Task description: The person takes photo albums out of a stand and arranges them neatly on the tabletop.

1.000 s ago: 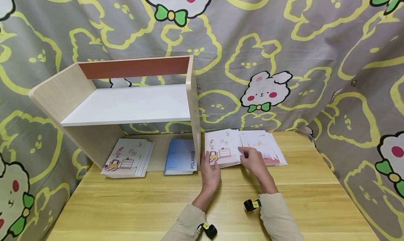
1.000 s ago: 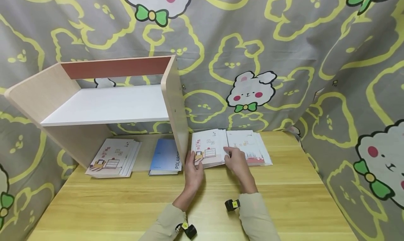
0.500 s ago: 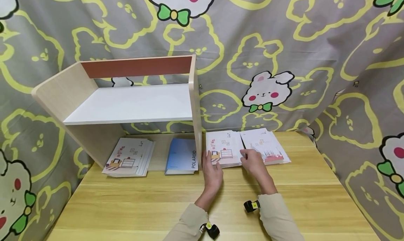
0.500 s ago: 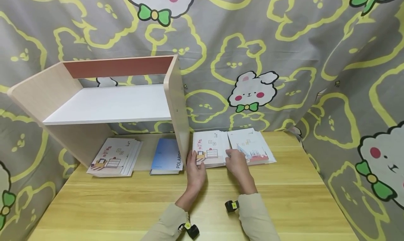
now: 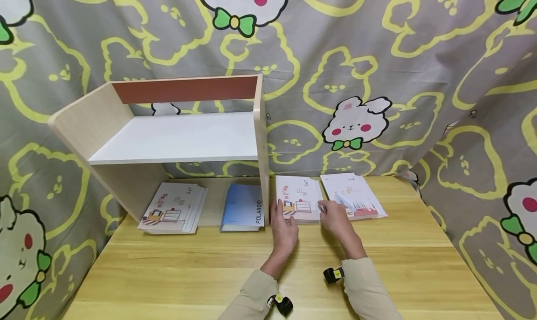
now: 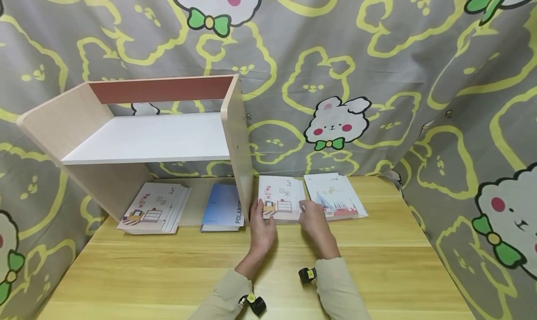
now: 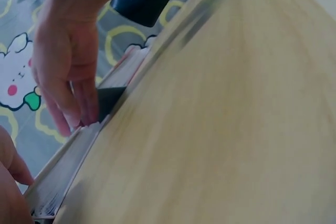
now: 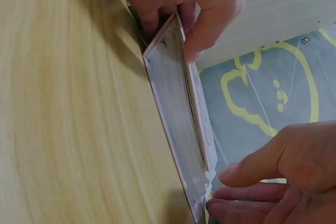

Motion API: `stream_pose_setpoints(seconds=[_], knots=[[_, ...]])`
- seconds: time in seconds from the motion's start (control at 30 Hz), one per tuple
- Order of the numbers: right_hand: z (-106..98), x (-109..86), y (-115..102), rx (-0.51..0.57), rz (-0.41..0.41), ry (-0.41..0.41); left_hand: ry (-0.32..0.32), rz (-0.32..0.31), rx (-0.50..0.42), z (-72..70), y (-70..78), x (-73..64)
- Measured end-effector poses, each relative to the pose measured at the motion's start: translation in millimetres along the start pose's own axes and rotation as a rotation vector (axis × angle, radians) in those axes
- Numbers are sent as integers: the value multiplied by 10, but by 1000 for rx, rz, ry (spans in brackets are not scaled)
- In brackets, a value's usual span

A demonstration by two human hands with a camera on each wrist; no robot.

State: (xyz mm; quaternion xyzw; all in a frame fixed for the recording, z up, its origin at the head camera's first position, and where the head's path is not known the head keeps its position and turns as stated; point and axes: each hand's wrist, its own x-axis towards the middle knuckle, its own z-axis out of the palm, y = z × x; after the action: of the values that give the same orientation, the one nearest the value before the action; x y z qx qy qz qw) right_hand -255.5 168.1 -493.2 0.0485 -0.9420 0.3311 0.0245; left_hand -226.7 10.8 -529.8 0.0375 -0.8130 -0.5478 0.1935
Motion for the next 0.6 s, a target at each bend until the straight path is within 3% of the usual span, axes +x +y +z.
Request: stream_pose_setpoints(seconds=[0.23, 0.4, 0.6], knots=[[-69, -20, -3, 97, 3, -43, -105, 56, 25, -134, 62, -32], [-173, -43, -15, 156, -92, 18, -191, 82, 37, -282, 134, -64], [-268, -54, -19, 241, -146, 57, -240, 105, 15, -470, 208, -108]])
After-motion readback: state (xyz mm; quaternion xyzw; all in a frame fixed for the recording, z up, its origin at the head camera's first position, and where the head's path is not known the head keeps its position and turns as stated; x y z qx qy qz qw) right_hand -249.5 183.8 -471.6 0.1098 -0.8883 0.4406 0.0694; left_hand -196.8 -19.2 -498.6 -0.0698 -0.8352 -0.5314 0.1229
